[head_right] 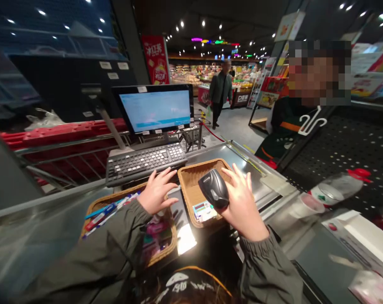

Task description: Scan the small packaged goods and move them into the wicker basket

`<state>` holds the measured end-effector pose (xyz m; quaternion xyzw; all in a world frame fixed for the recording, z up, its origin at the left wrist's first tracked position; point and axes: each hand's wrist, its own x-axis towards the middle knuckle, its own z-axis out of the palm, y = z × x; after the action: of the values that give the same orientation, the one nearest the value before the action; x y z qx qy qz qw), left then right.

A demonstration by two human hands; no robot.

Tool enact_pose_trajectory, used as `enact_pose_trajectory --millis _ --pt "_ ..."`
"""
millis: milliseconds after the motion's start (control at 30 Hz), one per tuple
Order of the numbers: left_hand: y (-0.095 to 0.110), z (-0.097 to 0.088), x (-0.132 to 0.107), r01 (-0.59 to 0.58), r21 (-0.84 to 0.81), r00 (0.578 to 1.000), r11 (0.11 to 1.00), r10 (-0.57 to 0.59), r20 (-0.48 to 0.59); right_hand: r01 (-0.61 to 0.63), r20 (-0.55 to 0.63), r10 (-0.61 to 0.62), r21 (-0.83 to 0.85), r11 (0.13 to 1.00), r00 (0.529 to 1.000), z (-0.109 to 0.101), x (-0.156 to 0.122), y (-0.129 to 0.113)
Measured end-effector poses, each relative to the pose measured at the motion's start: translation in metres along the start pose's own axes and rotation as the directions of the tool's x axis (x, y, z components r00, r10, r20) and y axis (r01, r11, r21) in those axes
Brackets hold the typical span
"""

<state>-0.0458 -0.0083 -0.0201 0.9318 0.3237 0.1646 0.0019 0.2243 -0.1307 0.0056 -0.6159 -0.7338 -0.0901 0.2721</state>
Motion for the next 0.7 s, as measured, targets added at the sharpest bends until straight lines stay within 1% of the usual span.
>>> enact_pose_trajectory --millis 67,167,233,333,467,533,600,633,700 --pt "0.014 0.023 0.03 -0.051 -0.022 0.996 0.998 0.053 0.078 -0.032 0.008 0.032 -0.019 0.999 0.999 -0.004 -0.005 0.017" --pt "0.033 0.059 0.067 -0.079 -0.038 0.967 0.996 0.086 0.238 -0.076 0.017 0.077 -0.024 0.997 0.997 -0.009 -0.012 0.041" --pt "0.045 0.082 0.087 -0.081 -0.028 0.942 0.996 0.086 0.325 -0.103 0.01 0.103 -0.022 0.994 0.995 -0.013 -0.015 0.056" --pt "0.063 0.115 0.111 -0.115 -0.015 0.903 0.993 0.111 0.415 -0.135 -0.005 0.135 -0.019 0.991 0.991 -0.017 -0.016 0.077" --pt "0.086 0.154 0.132 -0.199 -0.045 0.843 0.979 0.195 0.502 -0.166 0.005 0.166 -0.008 0.986 0.986 -0.019 -0.015 0.102" --pt "0.096 0.171 0.139 -0.234 -0.082 0.806 0.969 0.24 0.541 -0.174 0.018 0.174 -0.002 0.985 0.985 -0.018 -0.015 0.112" --pt "0.102 0.187 0.143 -0.241 -0.12 0.773 0.963 0.265 0.576 -0.179 0.031 0.179 0.008 0.984 0.983 -0.017 -0.014 0.12" --pt "0.105 0.193 0.145 -0.233 -0.13 0.767 0.964 0.265 0.585 -0.182 0.038 0.181 0.013 0.983 0.983 -0.017 -0.014 0.124" --pt "0.108 0.203 0.147 -0.222 -0.142 0.779 0.965 0.263 0.569 -0.187 0.05 0.186 0.025 0.982 0.981 -0.015 -0.014 0.13"
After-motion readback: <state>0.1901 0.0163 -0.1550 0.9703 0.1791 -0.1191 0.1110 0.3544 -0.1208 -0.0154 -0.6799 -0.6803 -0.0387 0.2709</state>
